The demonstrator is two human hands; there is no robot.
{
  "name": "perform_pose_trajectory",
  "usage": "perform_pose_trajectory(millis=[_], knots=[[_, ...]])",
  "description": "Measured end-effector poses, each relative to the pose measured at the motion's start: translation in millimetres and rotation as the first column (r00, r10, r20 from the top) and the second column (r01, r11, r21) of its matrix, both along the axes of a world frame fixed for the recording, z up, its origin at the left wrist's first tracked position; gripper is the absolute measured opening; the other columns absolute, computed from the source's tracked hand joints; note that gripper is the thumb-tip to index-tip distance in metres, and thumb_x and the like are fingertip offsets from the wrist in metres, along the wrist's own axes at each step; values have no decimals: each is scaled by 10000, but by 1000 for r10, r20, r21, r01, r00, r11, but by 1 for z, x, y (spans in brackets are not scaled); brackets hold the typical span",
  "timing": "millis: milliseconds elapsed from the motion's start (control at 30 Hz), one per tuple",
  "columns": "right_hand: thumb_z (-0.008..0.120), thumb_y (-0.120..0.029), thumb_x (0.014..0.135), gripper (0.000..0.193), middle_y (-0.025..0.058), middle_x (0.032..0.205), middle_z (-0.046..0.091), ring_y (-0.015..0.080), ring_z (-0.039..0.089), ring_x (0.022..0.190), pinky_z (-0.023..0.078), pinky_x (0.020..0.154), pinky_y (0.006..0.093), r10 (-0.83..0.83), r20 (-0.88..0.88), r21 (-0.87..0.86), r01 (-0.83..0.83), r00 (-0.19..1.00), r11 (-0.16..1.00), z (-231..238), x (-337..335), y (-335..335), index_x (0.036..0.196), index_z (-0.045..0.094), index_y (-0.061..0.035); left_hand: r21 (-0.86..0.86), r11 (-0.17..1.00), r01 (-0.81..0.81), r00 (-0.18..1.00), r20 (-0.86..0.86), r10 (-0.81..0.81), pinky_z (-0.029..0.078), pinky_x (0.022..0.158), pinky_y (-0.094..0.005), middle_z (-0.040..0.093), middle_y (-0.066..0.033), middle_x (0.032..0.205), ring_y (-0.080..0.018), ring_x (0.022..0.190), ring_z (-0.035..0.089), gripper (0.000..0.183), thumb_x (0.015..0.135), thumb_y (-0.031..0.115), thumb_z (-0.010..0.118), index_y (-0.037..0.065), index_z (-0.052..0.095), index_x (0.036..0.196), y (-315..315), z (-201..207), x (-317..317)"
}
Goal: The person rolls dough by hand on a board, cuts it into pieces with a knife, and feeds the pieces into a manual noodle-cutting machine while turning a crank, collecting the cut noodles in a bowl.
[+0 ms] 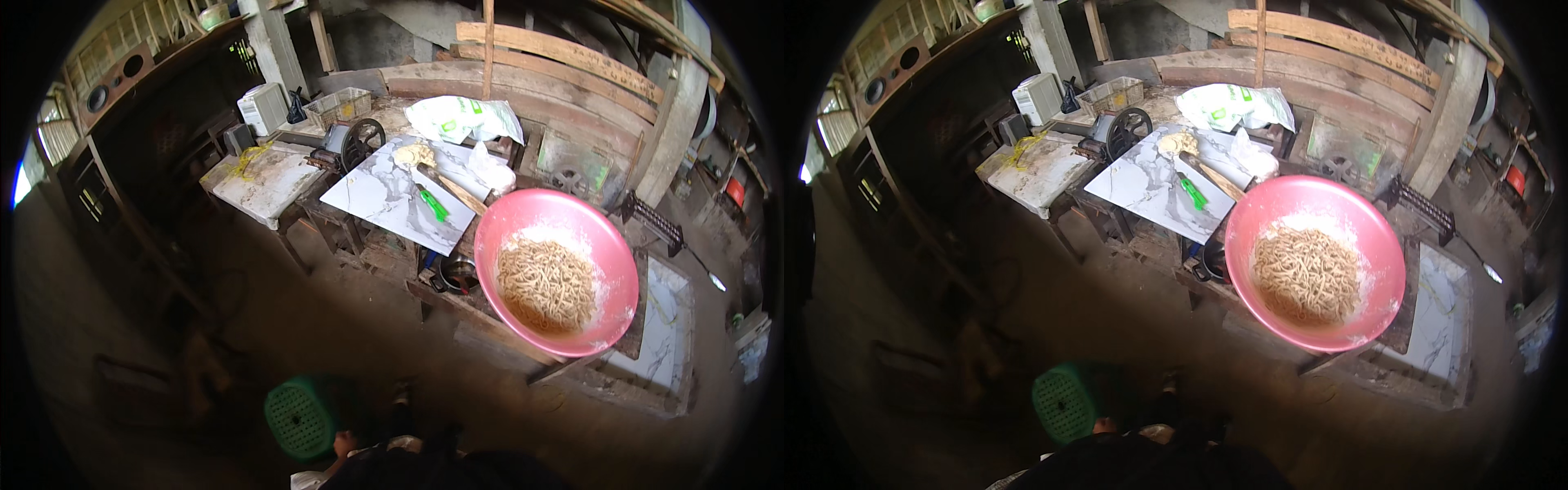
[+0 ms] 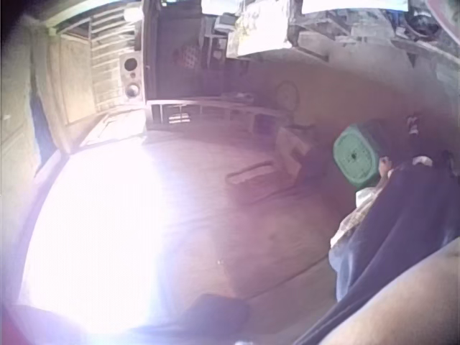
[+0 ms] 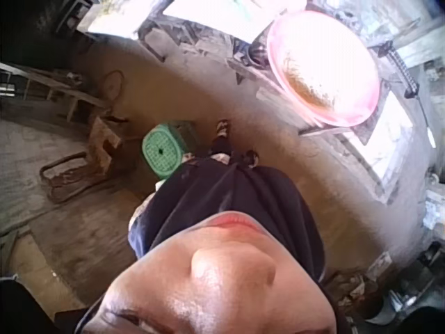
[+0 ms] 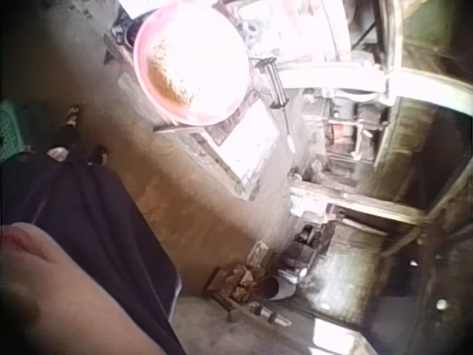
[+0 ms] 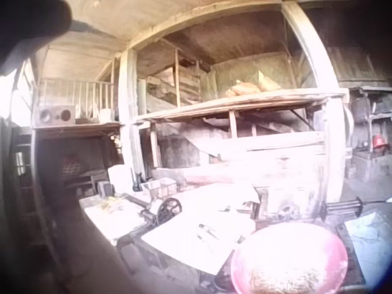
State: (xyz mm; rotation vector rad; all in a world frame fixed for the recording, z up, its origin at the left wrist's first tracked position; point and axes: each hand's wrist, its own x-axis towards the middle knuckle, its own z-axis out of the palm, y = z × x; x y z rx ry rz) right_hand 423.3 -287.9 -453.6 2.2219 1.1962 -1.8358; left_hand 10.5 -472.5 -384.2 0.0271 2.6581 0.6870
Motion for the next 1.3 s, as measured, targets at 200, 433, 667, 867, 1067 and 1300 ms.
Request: perform_pose_trajectory(millis=[200, 433, 667, 867, 1067, 1300], knots=[[533, -241, 876, 225, 72, 841, 590, 175, 560, 678, 472, 598, 331, 194, -5, -15, -194, 981, 981, 18, -77, 80, 929, 570, -25, 273, 925, -264, 961, 154, 228, 504, 655, -389, 644, -144, 774, -267, 726, 651, 310, 882, 315, 485, 23, 587, 864, -19, -14, -47], [526, -159, 871, 136, 88, 804, 596, 190, 578, 624, 492, 543, 339, 325, -8, 87, -324, 946, 942, 31, -222, 176, 912, 568, -36, 618, 776, -127, 935, 337, -115, 493, 602, -345, 613, -96, 699, -203, 691, 636, 378, 944, 294, 372, 19, 569, 774, 21, -38, -184], [479, -141, 920, 178, 77, 761, 606, 133, 603, 654, 511, 555, 284, 517, -242, 394, -404, 821, 826, 58, -399, 224, 993, 591, -24, 559, 826, 72, 924, 275, -267, 482, 655, -328, 613, -106, 701, -203, 651, 597, 372, 925, 275, 348, 13, 569, 782, 120, -29, -283], [456, -152, 951, 204, 69, 810, 616, 113, 595, 688, 481, 626, 230, 638, -530, 535, -364, 559, 763, 151, -525, 259, 1032, 586, -17, 675, 649, 351, 861, 40, -507, 431, 638, -334, 502, -97, 677, -213, 660, 528, 277, 885, 189, 328, 4, 475, 740, 231, -5, -333], [459, -153, 949, 217, 62, 802, 602, 106, 577, 706, 472, 632, 225, 521, -539, 757, 109, 661, 644, 315, -571, 382, 1022, 577, 14, 835, 146, 530, 708, -342, -618, 373, 649, -286, 378, -64, 700, -174, 661, 426, 278, 907, 204, 296, 31, 364, 700, 411, 146, -381], [555, -92, 862, 152, 126, 824, 621, 236, 599, 738, 475, 645, 298, 253, -57, 996, 39, 966, 76, 365, -593, 557, 946, 616, 19, 890, -91, 447, 615, -379, -691, 368, 662, -275, 402, -53, 720, -150, 678, 437, 425, 978, 384, 266, 47, 358, 736, 578, 234, -410]])
